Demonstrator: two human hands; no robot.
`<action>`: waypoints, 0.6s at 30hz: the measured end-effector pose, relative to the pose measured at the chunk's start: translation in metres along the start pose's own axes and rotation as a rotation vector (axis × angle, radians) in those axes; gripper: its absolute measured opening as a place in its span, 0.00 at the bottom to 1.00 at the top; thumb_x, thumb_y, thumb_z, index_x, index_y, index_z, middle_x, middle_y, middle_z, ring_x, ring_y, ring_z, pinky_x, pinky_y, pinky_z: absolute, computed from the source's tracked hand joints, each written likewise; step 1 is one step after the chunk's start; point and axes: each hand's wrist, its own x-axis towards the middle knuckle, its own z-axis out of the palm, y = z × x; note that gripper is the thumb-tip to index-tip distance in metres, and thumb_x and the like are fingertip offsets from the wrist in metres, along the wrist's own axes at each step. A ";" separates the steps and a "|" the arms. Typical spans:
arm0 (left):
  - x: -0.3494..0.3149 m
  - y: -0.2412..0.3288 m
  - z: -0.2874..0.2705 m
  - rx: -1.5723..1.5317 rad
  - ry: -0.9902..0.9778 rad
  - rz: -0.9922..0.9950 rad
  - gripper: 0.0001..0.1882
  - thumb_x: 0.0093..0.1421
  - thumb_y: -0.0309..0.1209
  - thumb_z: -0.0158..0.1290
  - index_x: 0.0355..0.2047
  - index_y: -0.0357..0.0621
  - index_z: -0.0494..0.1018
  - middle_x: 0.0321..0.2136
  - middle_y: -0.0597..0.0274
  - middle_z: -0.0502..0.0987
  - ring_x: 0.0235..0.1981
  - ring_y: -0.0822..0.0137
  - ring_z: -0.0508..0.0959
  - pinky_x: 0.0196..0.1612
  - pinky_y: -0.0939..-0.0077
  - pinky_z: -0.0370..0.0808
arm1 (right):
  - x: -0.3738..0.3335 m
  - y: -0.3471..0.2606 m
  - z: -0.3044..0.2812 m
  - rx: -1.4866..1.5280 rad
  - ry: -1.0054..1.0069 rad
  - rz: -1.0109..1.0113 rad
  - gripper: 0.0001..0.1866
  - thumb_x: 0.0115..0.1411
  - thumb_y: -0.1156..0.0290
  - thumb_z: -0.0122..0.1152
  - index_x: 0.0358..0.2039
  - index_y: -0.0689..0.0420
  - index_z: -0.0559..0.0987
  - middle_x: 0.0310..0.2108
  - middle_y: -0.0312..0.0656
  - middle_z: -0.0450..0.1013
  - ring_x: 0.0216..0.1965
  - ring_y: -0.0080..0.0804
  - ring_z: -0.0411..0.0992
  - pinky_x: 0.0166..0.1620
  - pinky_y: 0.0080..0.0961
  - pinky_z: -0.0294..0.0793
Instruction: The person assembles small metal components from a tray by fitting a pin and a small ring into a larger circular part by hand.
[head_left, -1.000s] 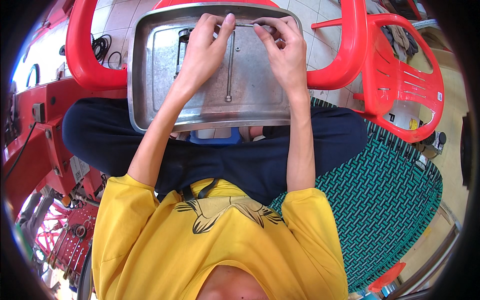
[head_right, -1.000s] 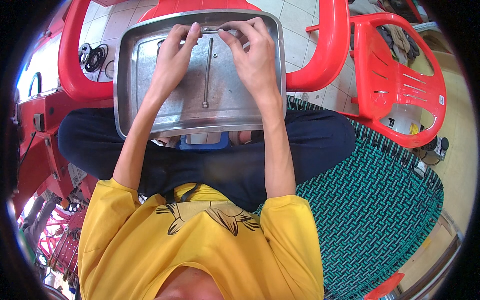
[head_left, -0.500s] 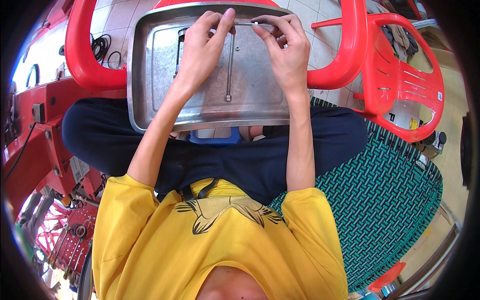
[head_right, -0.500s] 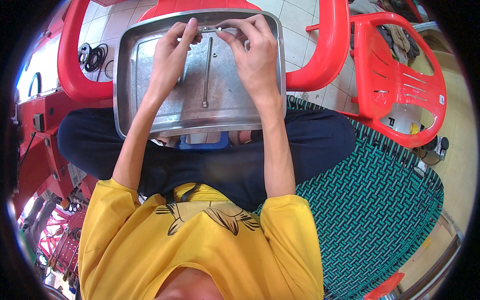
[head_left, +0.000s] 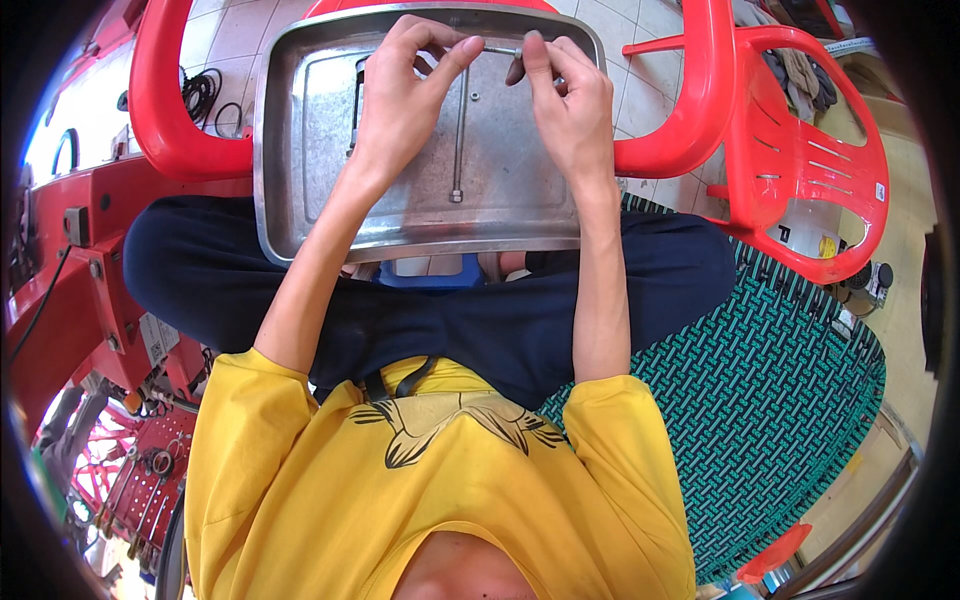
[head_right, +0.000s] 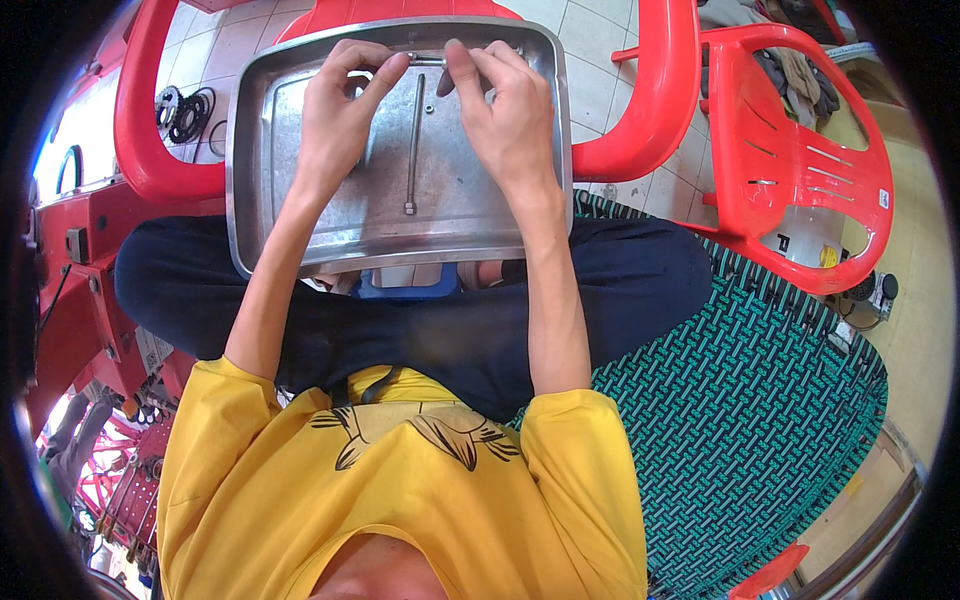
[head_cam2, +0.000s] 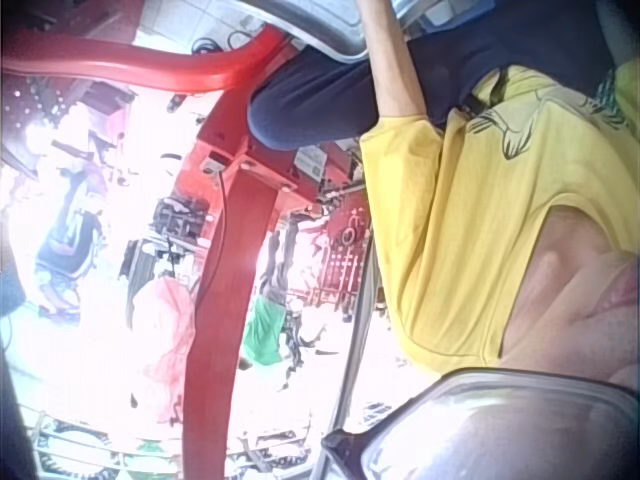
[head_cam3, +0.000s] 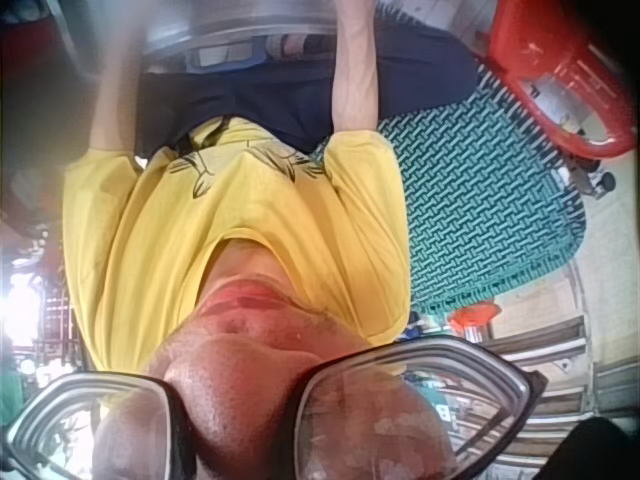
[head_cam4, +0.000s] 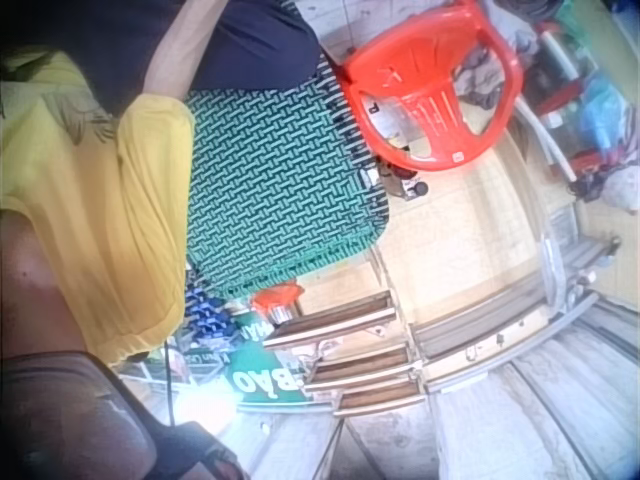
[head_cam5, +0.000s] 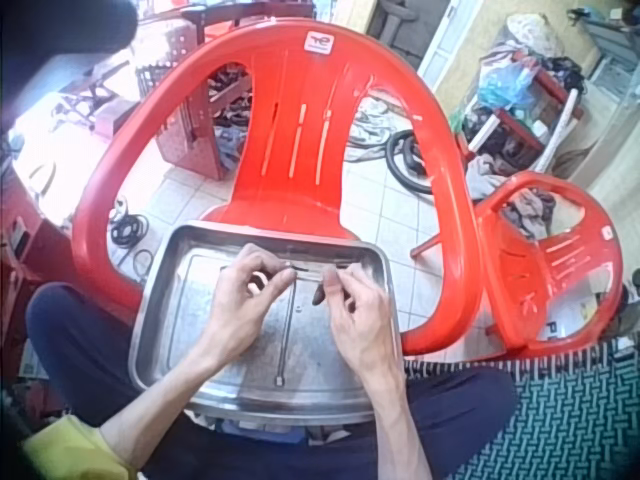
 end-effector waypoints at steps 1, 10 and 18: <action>0.000 0.000 0.000 -0.002 0.012 0.001 0.14 0.63 0.38 0.64 0.36 0.38 0.82 0.34 0.61 0.79 0.33 0.70 0.78 0.35 0.73 0.72 | 0.000 -0.002 -0.001 0.001 -0.021 0.038 0.23 0.71 0.52 0.58 0.34 0.61 0.84 0.29 0.44 0.75 0.30 0.40 0.74 0.37 0.34 0.72; 0.001 -0.002 0.001 -0.001 0.035 -0.001 0.14 0.64 0.39 0.64 0.35 0.38 0.82 0.34 0.61 0.79 0.33 0.69 0.78 0.35 0.73 0.72 | 0.001 0.007 0.006 0.201 0.079 0.013 0.28 0.74 0.46 0.49 0.41 0.62 0.81 0.29 0.44 0.76 0.28 0.33 0.71 0.35 0.31 0.71; 0.001 -0.004 0.001 -0.020 0.040 -0.016 0.15 0.64 0.39 0.64 0.34 0.38 0.81 0.34 0.62 0.79 0.34 0.69 0.78 0.35 0.73 0.72 | 0.000 0.005 0.006 0.249 -0.003 0.093 0.34 0.73 0.41 0.46 0.36 0.64 0.81 0.21 0.40 0.72 0.25 0.27 0.70 0.31 0.29 0.69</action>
